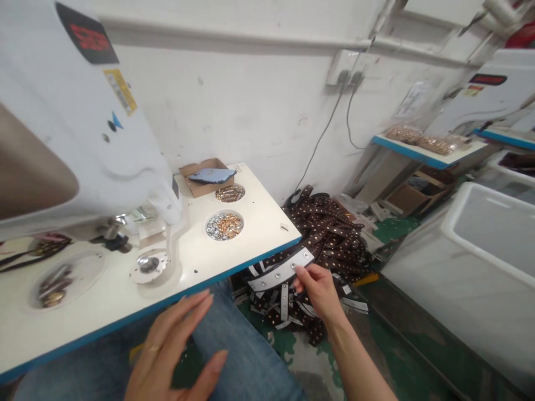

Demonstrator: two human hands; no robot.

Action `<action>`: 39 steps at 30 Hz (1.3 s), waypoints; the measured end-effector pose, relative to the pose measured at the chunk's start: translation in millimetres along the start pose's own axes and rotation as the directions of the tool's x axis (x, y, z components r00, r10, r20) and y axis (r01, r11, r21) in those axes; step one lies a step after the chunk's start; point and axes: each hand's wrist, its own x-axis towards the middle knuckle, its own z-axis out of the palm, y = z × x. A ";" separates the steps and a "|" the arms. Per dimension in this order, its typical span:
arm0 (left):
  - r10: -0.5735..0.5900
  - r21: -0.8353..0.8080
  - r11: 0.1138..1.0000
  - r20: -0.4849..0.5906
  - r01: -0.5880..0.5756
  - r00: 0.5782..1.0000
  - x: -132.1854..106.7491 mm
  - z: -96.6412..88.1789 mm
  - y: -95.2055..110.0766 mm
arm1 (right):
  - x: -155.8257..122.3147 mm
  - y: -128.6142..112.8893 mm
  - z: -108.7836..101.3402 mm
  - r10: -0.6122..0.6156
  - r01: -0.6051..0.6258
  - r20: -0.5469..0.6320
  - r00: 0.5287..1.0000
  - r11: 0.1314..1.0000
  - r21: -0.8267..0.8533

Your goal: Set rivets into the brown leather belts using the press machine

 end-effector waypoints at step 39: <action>-0.228 -0.067 0.971 0.026 0.230 0.973 26.1 -81.0 -140.4 | 22.6 4.9 213.7 -0.165 0.370 0.539 0.826 0.880 -0.299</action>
